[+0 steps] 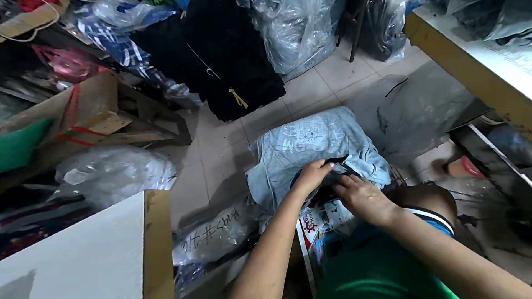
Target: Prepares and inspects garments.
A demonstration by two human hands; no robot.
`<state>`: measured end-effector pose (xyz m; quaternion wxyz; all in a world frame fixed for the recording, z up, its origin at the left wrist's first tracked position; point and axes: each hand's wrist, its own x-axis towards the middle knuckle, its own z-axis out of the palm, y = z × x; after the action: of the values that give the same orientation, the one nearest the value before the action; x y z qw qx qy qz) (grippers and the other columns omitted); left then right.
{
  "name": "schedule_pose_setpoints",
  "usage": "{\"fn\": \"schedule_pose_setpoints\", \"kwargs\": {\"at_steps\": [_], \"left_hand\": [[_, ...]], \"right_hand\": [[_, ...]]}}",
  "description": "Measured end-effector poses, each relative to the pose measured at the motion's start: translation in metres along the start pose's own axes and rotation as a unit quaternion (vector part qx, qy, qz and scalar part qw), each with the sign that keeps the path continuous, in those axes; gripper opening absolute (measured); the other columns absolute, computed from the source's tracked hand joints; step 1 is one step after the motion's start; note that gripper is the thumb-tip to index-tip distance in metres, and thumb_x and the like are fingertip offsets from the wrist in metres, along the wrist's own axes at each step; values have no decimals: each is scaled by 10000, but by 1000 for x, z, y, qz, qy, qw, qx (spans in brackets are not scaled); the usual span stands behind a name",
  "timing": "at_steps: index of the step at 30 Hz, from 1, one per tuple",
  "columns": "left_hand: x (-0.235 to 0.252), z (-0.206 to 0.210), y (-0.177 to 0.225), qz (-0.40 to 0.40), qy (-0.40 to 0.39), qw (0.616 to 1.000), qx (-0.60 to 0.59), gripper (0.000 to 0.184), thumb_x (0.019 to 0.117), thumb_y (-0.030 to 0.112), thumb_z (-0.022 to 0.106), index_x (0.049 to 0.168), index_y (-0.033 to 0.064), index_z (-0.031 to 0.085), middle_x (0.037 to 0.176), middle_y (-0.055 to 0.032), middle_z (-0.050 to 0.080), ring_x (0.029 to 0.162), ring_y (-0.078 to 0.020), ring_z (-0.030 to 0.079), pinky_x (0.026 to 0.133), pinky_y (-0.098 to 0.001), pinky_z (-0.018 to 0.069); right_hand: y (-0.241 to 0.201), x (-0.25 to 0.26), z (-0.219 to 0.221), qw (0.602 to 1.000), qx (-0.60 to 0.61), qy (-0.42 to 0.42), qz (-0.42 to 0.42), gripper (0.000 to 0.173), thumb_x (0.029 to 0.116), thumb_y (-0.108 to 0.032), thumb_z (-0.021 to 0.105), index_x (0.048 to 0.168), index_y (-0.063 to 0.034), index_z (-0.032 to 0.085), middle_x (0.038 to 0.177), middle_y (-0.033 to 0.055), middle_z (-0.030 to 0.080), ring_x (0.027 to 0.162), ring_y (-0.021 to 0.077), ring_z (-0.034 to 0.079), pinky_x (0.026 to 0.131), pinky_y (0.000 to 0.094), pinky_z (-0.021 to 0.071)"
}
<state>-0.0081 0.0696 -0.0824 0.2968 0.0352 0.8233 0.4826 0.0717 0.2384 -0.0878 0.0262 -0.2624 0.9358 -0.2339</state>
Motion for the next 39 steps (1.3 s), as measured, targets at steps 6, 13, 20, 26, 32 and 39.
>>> {"fn": "schedule_pose_setpoints", "kwargs": {"at_steps": [6, 13, 20, 26, 32, 39], "left_hand": [[-5, 2, -8, 17, 9, 1000, -18, 314, 1090, 225, 503, 1142, -32, 676, 1016, -172, 673, 958, -241, 613, 902, -464, 473], [-9, 0, -7, 42, 5, 999, 4, 335, 1094, 224, 493, 1165, -46, 677, 1040, -191, 685, 978, -254, 629, 921, -475, 477], [-11, 2, 1, 105, -28, 987, 120, 488, 938, 228, 758, 1326, -30, 615, 1234, -231, 672, 1183, -341, 639, 1063, -529, 467], [-5, 1, -1, 30, 69, 997, 17, 257, 1029, 155, 607, 1203, -22, 669, 1086, -208, 701, 1041, -306, 667, 956, -525, 504], [-5, 1, -7, 30, 63, 997, -39, 194, 1030, 150, 603, 1119, -17, 650, 917, -117, 636, 825, -180, 575, 783, -408, 475], [-11, -1, 3, 52, 3, 997, 59, 370, 1047, 267, 601, 1242, -45, 637, 1124, -235, 686, 1080, -335, 654, 981, -549, 483]], "right_hand": [[-3, 2, -5, 989, -121, -69, 41, 222, 814, 133, 707, 1007, 28, 737, 1006, 206, 707, 1026, 413, 676, 825, 560, 540], [7, 8, -33, 991, -32, -79, 108, 85, 858, -24, 747, 930, 20, 750, 1032, 248, 677, 1002, 441, 670, 831, 605, 540], [-1, 40, -61, 981, 16, -38, 189, 135, 996, -87, 575, 987, 1, 678, 775, 201, 680, 769, 414, 701, 661, 602, 538], [5, 29, -28, 993, 78, 54, 67, 286, 918, -76, 717, 1184, 20, 673, 1045, 227, 707, 924, 393, 721, 794, 575, 587], [28, -16, 1, 996, -91, -21, 11, 143, 825, 76, 736, 953, 13, 731, 923, 230, 680, 864, 435, 705, 686, 572, 586], [18, -2, -36, 993, 28, -8, 112, 112, 861, 7, 706, 972, 2, 722, 970, 209, 706, 786, 405, 713, 647, 626, 567]]}}
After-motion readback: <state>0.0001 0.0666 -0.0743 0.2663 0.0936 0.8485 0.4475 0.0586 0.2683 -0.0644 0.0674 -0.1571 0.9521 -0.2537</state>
